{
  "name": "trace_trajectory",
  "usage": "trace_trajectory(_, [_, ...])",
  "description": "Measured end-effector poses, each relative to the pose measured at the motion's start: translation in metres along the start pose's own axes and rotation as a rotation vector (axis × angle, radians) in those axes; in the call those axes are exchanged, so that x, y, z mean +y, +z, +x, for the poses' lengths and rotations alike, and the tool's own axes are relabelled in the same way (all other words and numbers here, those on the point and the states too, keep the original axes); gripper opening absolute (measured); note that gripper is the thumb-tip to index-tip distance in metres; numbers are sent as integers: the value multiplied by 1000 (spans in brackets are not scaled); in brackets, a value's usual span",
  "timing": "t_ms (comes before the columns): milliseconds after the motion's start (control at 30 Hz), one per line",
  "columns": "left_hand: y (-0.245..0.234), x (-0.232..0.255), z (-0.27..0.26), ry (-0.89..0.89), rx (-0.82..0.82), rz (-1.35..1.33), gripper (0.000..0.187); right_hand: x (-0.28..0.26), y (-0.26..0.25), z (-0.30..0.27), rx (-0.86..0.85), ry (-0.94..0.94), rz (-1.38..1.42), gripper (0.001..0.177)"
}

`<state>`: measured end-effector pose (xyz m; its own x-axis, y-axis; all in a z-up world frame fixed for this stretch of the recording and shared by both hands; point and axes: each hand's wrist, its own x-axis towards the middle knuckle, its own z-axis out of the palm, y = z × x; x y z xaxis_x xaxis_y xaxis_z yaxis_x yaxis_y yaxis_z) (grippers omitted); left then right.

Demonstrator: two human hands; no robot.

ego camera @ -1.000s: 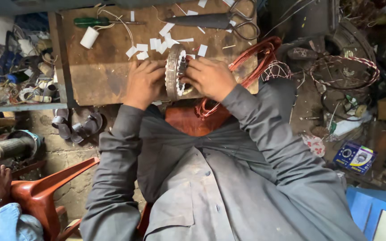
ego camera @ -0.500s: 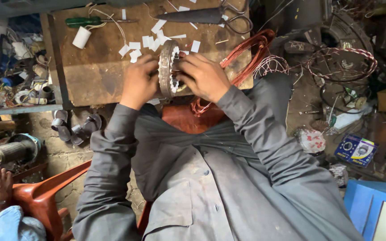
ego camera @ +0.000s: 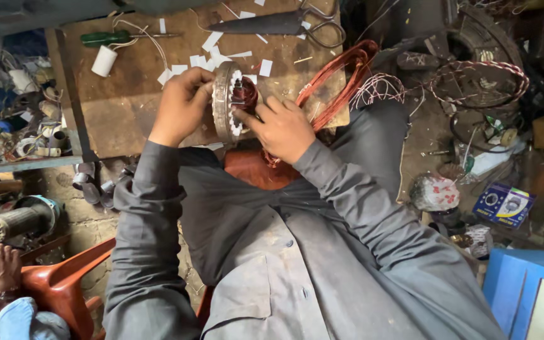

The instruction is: The person cuts white insulating tape with scissors and places the pieces into the slots of a motor stator. They then wind copper wire around the stator core, tucking the wire into the slots and arranging it by hand.

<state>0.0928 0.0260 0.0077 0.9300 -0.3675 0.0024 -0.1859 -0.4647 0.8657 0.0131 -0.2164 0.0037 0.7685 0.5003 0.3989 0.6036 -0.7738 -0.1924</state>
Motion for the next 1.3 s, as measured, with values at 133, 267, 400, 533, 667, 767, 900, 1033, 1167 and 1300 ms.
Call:
trace_trajectory(133, [-7, 4, -10, 137, -58, 150, 20, -8, 1, 0, -36, 89, 98, 56])
trace_trajectory(267, [-12, 14, -12, 301, -87, 276, 36, -9, -4, -1, -4, 76, 99, 57])
trace_trajectory(400, [-10, 18, -8, 245, -78, 529, 27, -8, -11, -6, 32, -30, 76, 55])
trace_trajectory(533, [-22, 19, 5, 248, -161, 475, 21, -6, -10, -8, 66, -34, 80, 52])
trace_trajectory(667, [-32, 24, 16, 214, -189, 415, 17, -6, -2, -6, 56, -41, 133, 50])
trace_trajectory(767, [-32, 29, 20, -161, -270, 141, 14, -8, 3, -3, 21, -5, 86, 50])
trace_trajectory(900, [-29, 30, 20, -134, -257, 79, 16, -13, 6, -1, 11, 74, 56, 49])
trace_trajectory(1033, [-24, 25, 13, -58, -243, 56, 18, -13, 3, -1, 30, 66, 87, 52])
trace_trajectory(1167, [-21, 23, 8, 171, -174, 194, 19, -7, -4, -3, 41, 32, 129, 53])
trace_trajectory(1300, [-17, 23, 5, -107, -198, 133, 19, -5, -2, -4, 32, 55, 111, 57])
